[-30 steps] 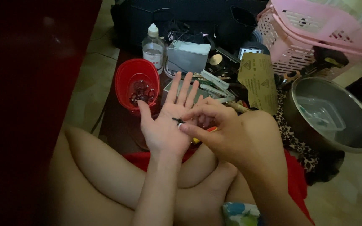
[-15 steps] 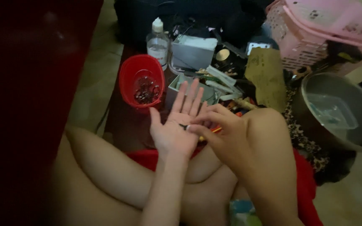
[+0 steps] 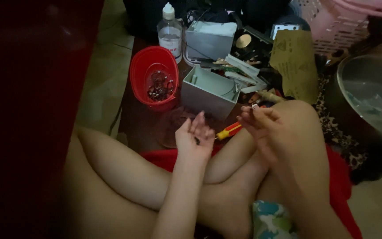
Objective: The person is disassembling a small electronic device using a screwdriver, prying open the plastic casing, and then sorting through a collection of small screws in a red bowl.
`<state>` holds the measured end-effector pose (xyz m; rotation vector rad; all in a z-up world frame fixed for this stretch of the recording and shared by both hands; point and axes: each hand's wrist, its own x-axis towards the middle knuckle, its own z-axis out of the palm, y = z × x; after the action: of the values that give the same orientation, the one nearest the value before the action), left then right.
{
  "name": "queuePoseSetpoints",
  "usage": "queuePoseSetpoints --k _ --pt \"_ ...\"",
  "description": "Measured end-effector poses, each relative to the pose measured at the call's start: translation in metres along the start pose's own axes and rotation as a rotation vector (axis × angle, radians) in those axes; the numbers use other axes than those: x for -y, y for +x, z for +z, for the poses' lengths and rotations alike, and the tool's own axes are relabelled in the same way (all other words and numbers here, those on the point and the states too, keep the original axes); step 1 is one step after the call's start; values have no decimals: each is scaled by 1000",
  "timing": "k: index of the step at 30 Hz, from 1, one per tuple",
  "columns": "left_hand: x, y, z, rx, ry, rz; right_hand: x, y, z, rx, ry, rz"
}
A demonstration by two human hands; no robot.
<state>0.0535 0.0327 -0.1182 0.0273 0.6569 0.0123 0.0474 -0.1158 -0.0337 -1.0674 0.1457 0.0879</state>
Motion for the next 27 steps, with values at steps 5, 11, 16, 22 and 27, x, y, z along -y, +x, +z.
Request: queuePoseSetpoints --k 5,11,16,22,27 --pt "-15 18 -30 -215 191 100 -21 26 -31 24 -39 23" --pt "-40 47 -38 -240 183 160 -10 28 -12 63 -169 223" --pt "-52 33 -21 -135 109 137 -26 80 -23 -21 -352 364" --pt "-54 -1 14 -2 288 271 -47 126 -11 -37 -857 406" --pt "-57 -13 16 72 482 339 -51 161 -37 31 -976 314"
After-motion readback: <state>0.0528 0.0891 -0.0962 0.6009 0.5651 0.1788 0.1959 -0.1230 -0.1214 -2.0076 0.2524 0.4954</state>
